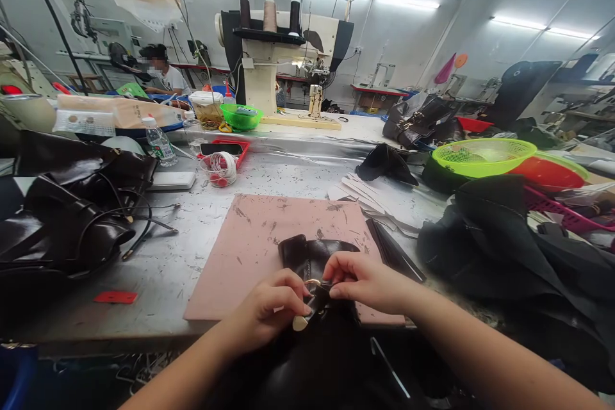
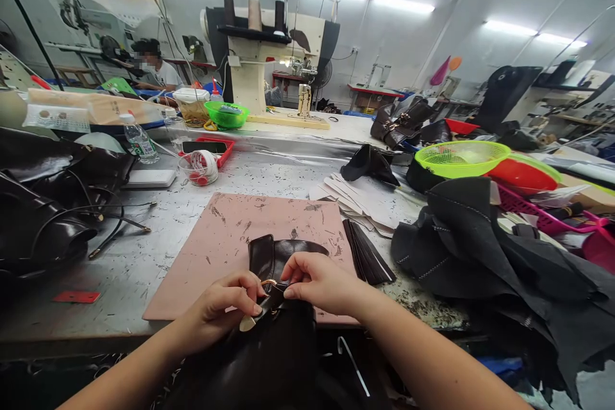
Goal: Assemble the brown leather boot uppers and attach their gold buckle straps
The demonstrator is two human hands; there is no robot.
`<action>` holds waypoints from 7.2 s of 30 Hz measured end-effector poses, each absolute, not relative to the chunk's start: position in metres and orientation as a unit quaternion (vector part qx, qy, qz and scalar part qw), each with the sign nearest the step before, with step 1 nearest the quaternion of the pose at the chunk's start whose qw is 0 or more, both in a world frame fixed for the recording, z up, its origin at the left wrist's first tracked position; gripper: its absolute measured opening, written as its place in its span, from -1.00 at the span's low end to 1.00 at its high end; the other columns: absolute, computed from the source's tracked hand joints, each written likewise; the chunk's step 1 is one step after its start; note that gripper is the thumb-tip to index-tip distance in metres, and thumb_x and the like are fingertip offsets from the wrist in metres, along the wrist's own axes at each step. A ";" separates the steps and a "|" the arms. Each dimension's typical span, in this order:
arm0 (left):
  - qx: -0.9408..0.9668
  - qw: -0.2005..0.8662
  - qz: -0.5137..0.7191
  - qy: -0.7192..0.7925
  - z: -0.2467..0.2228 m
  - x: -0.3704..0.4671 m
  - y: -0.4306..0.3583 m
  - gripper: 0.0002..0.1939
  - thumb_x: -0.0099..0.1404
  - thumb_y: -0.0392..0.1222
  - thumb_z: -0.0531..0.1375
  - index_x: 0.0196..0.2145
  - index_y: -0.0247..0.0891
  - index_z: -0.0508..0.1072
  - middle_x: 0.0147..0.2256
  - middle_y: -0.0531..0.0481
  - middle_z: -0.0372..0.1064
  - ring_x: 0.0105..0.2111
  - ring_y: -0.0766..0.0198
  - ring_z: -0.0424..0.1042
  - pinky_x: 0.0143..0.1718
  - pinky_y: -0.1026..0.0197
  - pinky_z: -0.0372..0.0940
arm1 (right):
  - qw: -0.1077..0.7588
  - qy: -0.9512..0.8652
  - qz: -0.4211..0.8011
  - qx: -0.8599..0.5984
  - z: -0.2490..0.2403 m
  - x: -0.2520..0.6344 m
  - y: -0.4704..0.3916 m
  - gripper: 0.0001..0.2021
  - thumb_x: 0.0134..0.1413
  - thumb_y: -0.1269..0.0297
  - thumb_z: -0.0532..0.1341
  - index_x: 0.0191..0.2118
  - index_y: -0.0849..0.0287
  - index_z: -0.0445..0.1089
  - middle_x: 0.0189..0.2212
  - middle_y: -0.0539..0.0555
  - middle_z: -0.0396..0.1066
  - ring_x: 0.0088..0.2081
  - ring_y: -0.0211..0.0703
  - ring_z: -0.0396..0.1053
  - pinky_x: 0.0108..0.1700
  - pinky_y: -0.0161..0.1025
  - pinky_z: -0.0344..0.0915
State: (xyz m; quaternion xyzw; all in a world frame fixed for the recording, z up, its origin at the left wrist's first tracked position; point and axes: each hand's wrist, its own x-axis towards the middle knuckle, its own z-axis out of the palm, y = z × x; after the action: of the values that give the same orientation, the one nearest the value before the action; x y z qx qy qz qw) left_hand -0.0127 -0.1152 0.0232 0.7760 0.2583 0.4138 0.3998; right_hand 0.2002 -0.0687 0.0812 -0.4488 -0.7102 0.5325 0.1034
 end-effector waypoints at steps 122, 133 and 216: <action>0.456 0.524 0.490 0.526 0.096 0.006 -0.130 -0.72 -0.02 -0.20 0.20 -0.65 -0.26 0.11 -0.65 0.14 0.23 -0.65 0.43 0.26 -0.59 0.38 0.19 | 0.624 -0.455 0.583 -0.252 0.045 0.243 -0.119 -0.92 0.10 0.20 0.12 -0.34 0.02 0.19 -0.61 -0.14 0.15 -0.66 -0.39 0.17 -0.52 -0.35 0.31; 0.333 0.422 0.531 0.655 0.065 -0.082 -0.136 -0.65 -0.24 -0.10 0.36 -0.43 -0.30 0.47 -0.47 0.00 0.48 -0.50 0.20 0.47 -0.48 0.27 0.38 | 0.160 -0.846 0.452 -0.235 0.048 0.193 -0.115 -0.79 0.08 0.28 0.11 -0.30 0.11 0.51 -0.21 0.11 0.45 -0.16 -0.13 0.40 -0.14 -0.30 0.29; 0.657 0.561 0.165 0.476 0.050 0.014 -0.078 -0.86 -0.01 -0.18 0.20 -0.51 -0.31 0.36 -0.58 0.14 0.19 -0.55 0.37 0.17 -0.55 0.34 0.05 | 0.273 -0.896 0.086 -0.340 0.061 0.200 -0.081 -0.93 -0.04 0.44 0.09 -0.45 0.15 0.24 -0.40 0.03 0.33 -0.30 -0.16 0.31 0.02 0.02 0.03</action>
State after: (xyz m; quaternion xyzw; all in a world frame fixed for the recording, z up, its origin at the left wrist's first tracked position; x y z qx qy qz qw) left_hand 0.0137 -0.0776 0.0505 0.6568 0.4764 0.1647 0.5609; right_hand 0.2004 -0.0806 0.0612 -0.3402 -0.8957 0.0865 0.2729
